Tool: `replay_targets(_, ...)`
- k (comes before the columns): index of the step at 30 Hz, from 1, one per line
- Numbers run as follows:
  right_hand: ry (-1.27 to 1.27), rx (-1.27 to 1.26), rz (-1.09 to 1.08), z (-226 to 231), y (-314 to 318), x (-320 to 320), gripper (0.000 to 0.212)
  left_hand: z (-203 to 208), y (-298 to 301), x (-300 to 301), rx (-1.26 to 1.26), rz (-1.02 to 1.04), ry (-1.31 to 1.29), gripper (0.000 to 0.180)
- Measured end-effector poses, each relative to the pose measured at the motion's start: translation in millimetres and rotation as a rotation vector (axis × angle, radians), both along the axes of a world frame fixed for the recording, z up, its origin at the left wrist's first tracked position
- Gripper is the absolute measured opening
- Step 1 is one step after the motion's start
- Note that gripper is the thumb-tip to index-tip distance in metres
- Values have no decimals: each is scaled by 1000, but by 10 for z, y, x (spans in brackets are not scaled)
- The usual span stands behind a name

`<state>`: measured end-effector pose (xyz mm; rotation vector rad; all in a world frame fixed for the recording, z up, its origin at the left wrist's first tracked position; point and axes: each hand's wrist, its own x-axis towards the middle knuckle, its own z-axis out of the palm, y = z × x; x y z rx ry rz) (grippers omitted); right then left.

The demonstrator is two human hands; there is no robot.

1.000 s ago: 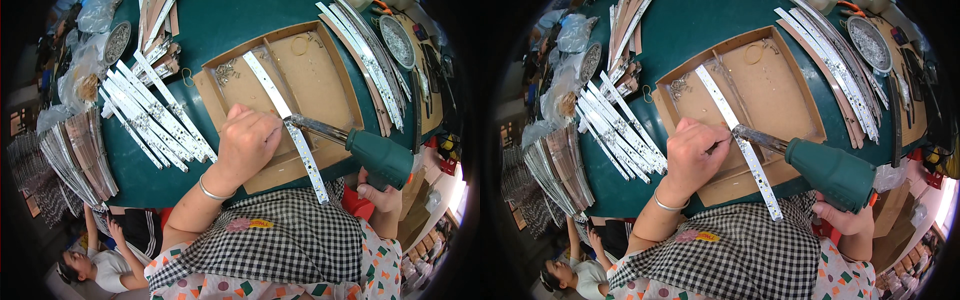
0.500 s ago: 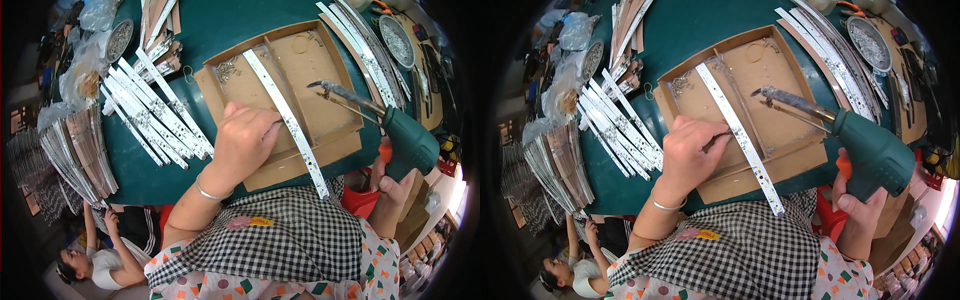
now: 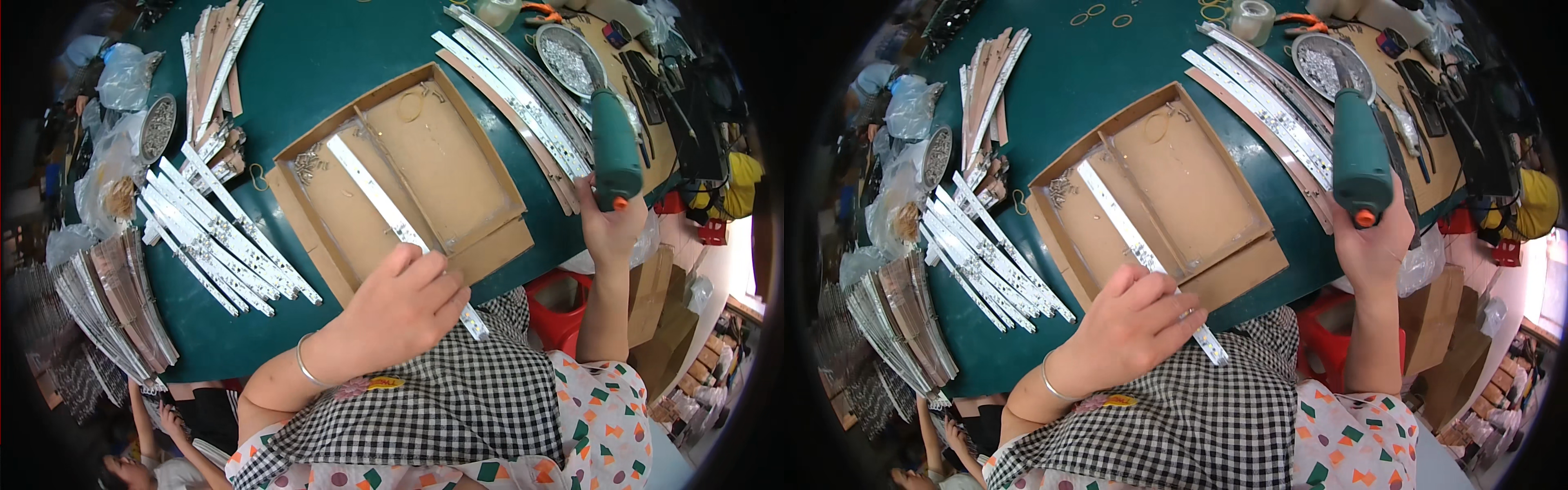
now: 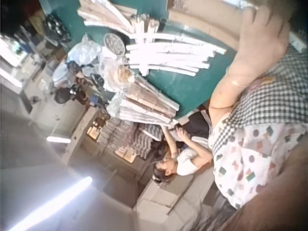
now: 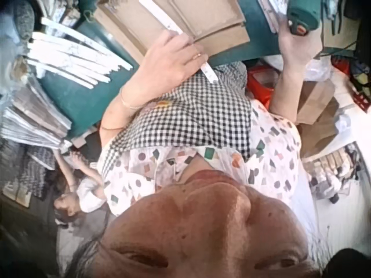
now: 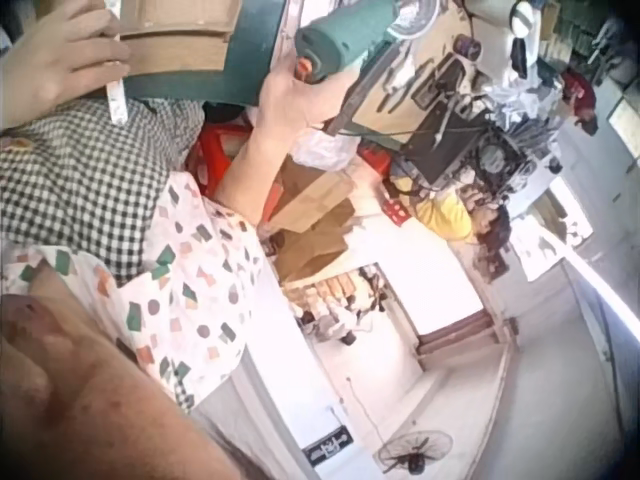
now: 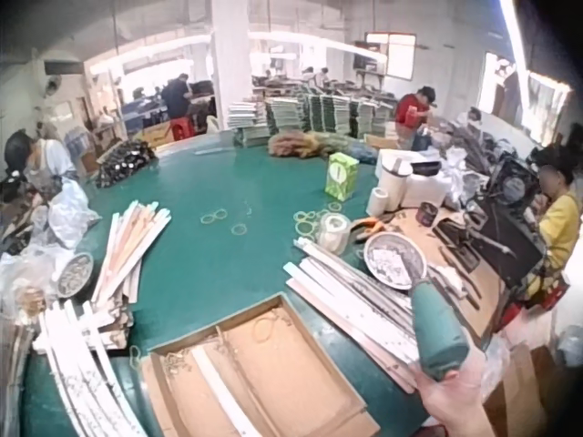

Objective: The person assembles LED light strips by attaching metal fasteners from a cardboard tray onto each strip, soldering them in place with a soldering gun, and stacking the completed strips on the table.

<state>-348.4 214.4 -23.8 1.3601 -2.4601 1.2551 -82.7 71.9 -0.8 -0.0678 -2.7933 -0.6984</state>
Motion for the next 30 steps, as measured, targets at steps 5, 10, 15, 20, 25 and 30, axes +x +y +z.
replay_targets(5, 337, 160, -114, -72, -163, -161, 57, 344, 46, 229, -84, 116, 92, 30)
replay_targets(10, 220, 233, -100, -177, 69, -478, 58, 481, -347, 640, -211, 289, -106, 26)
replay_targets(15, 48, 233, -45, -333, 125, -620, 51, 196, -643, 1163, -306, 529, -108, 19)
replay_targets(20, -42, 133, -17, -169, 225, -491, 50, 45, -752, 1354, -260, 565, -189, 20)
replay_targets(25, -586, -203, 159, 178, 145, -23, 64, 57, -676, 1271, -190, 641, -220, 28)
replay_targets(30, -874, -218, 309, 184, 156, 549, 70, 18, -812, 656, -116, 666, 26, 22)
